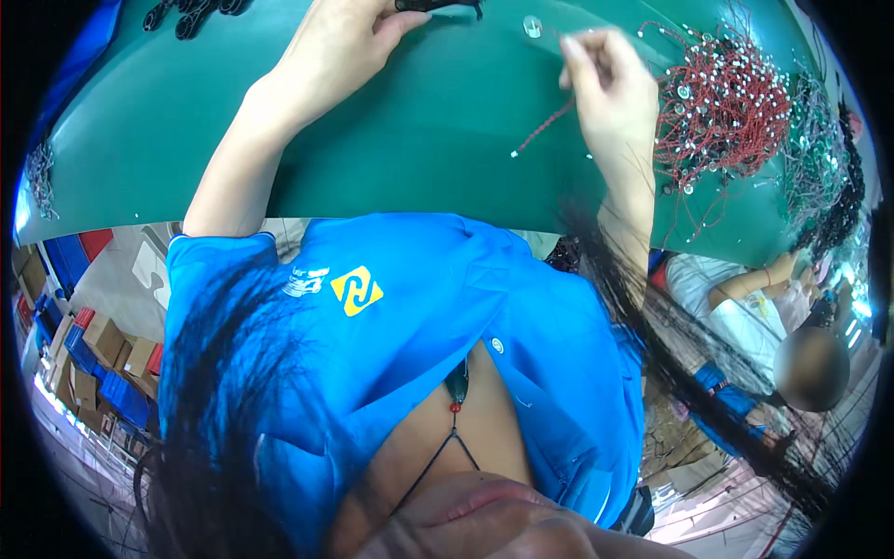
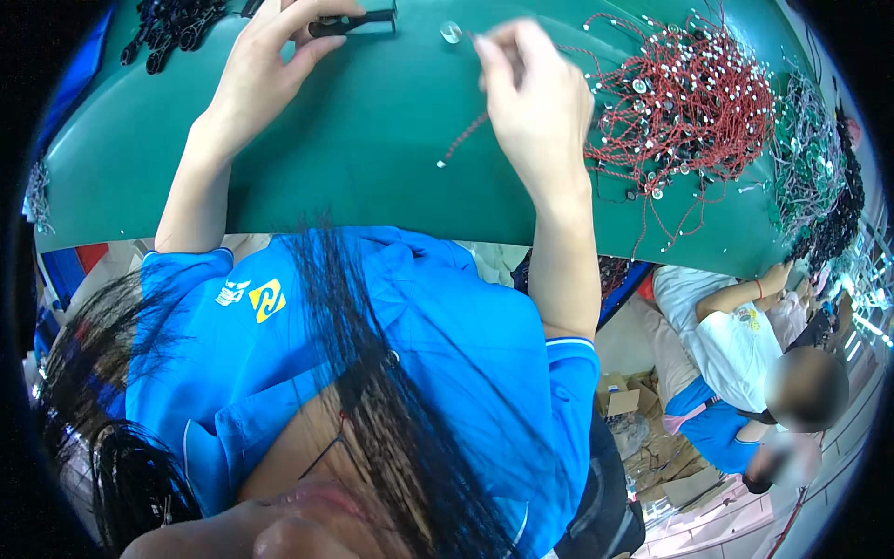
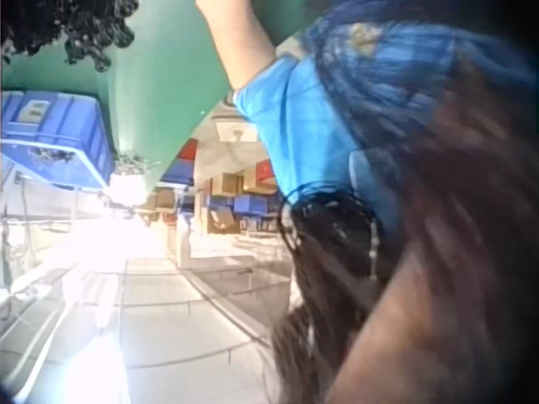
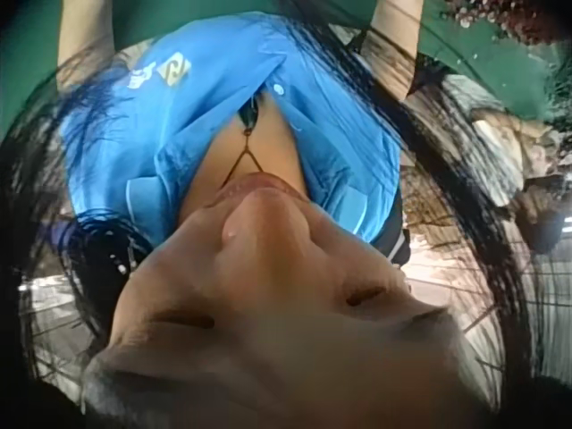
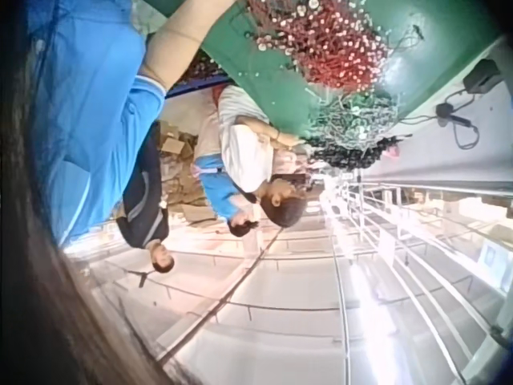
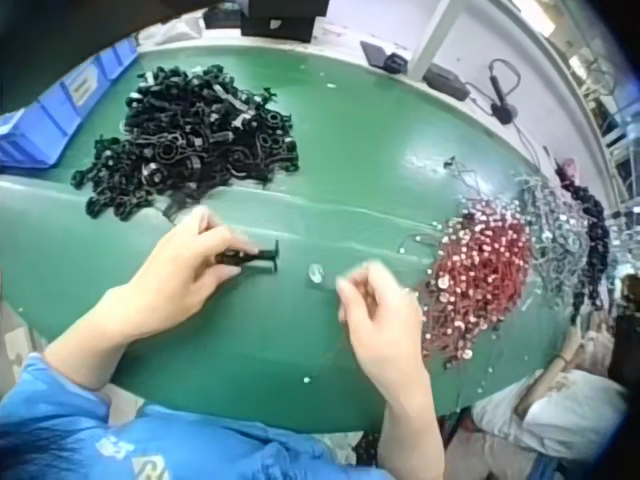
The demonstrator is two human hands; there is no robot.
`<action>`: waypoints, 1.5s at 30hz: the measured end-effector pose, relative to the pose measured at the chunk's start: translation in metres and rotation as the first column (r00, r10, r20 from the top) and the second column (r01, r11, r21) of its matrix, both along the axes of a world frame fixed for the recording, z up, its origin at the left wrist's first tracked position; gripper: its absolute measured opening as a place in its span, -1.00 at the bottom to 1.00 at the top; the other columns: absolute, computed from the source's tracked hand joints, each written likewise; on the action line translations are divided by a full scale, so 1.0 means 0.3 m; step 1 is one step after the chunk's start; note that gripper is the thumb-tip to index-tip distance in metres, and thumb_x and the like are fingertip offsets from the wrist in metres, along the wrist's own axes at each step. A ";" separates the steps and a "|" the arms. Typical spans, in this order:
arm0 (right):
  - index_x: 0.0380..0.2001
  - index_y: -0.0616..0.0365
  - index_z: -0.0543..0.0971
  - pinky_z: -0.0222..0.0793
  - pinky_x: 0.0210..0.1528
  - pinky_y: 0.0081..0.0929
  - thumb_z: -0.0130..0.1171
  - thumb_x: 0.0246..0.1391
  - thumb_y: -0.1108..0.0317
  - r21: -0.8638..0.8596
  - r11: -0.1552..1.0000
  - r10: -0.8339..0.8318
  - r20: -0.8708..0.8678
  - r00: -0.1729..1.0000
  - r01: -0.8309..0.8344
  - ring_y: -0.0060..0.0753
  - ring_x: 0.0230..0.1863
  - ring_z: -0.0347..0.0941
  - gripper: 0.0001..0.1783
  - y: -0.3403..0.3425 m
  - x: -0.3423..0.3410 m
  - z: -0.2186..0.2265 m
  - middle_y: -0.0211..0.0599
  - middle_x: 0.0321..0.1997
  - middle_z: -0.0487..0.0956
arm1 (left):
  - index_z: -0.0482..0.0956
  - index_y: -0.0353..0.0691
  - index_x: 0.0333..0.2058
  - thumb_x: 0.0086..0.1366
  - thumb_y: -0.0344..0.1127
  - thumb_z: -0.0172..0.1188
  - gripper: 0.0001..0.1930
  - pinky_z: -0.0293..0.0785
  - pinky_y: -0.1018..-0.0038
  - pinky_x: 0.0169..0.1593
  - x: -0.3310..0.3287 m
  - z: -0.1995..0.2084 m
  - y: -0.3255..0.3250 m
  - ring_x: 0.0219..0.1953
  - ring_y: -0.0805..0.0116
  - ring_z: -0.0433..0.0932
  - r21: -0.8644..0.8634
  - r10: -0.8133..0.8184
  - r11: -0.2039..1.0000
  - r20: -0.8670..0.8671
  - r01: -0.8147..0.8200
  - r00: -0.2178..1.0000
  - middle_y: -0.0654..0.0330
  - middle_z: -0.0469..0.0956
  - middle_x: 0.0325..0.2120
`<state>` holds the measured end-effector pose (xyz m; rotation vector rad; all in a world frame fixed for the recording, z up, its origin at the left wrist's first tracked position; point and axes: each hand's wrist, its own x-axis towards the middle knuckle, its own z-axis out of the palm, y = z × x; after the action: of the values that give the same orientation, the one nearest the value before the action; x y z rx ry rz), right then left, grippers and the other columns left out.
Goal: Assembling small black electronic components onto red and green wired strands.
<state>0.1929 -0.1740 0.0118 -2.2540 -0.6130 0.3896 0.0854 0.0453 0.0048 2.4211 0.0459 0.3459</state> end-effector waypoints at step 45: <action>-0.45 0.13 0.46 0.34 -0.36 -0.32 0.08 -0.15 0.53 0.035 0.958 0.241 0.443 0.864 -0.285 -0.24 -0.41 0.42 -0.88 -0.049 -0.243 -0.040 -0.30 -0.50 0.42 | 0.41 -0.28 0.06 0.32 -0.42 0.07 -0.67 0.51 0.55 -0.13 -0.103 -0.056 -0.248 -0.25 0.49 0.52 -0.756 -0.242 0.654 -0.255 -0.037 0.936 0.18 0.53 -0.21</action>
<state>0.1200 -0.1888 -0.0002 -2.1735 -1.1563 -0.0257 0.0545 -0.0292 -0.0121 1.5964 0.1670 -0.1456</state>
